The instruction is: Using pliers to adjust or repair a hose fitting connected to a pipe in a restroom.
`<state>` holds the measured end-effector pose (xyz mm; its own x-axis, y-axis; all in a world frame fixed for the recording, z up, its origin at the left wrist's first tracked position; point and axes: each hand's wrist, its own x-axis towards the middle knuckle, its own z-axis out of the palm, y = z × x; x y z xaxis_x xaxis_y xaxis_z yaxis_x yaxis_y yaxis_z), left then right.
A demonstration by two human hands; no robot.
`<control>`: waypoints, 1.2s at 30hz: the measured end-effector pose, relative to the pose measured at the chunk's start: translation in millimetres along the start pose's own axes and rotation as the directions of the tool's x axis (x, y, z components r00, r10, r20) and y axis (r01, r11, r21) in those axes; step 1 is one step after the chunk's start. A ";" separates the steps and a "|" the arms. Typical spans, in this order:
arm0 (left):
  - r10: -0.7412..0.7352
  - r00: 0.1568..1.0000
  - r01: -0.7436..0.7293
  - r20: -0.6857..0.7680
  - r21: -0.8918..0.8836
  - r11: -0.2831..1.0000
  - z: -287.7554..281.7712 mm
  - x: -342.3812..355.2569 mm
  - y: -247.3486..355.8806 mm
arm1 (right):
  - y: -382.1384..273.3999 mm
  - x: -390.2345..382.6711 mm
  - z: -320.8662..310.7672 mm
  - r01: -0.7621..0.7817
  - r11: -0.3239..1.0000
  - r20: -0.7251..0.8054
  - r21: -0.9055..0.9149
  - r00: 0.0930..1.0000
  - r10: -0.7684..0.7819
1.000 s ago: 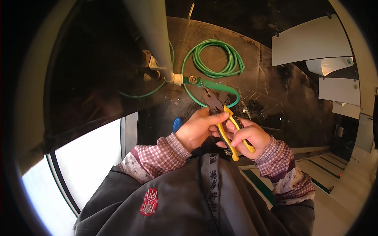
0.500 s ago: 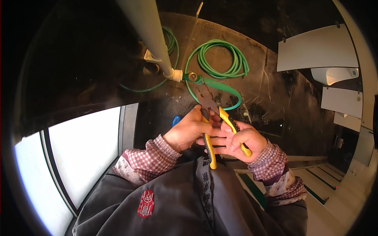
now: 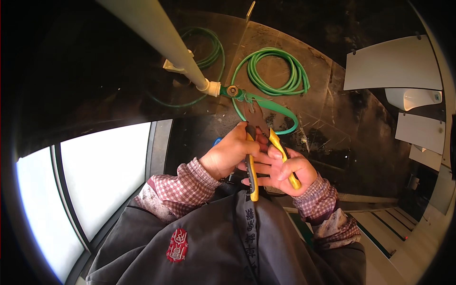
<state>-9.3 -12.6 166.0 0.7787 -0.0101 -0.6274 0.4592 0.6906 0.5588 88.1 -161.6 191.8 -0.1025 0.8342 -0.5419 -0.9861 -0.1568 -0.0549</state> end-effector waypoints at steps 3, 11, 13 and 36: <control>0.012 1.000 -0.012 -0.008 -0.025 1.000 -0.4 1.7 1.3 | -1.7 5.6 -2.6 -0.008 1.000 0.028 0.010 1.000 0.008; -0.035 0.998 0.037 -0.060 0.038 0.999 3.4 -3.0 8.9 | -3.2 5.1 -4.2 0.003 1.000 0.035 0.016 0.999 -0.003; -0.006 0.999 0.006 -0.048 -0.011 1.000 -1.5 3.0 -1.1 | -3.5 7.1 -4.2 -0.011 1.000 0.023 0.012 1.000 0.011; 0.080 0.991 -0.096 -0.108 -0.154 0.983 8.7 3.4 -1.1 | 6.6 8.4 2.2 0.078 0.997 -0.074 -0.012 0.994 -0.079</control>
<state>-3.5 -19.7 167.9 0.7620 0.1229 -0.6358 0.3115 0.7912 0.5263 80.4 -154.4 188.7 -0.0145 0.8024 -0.5966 -0.9895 -0.0975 -0.1071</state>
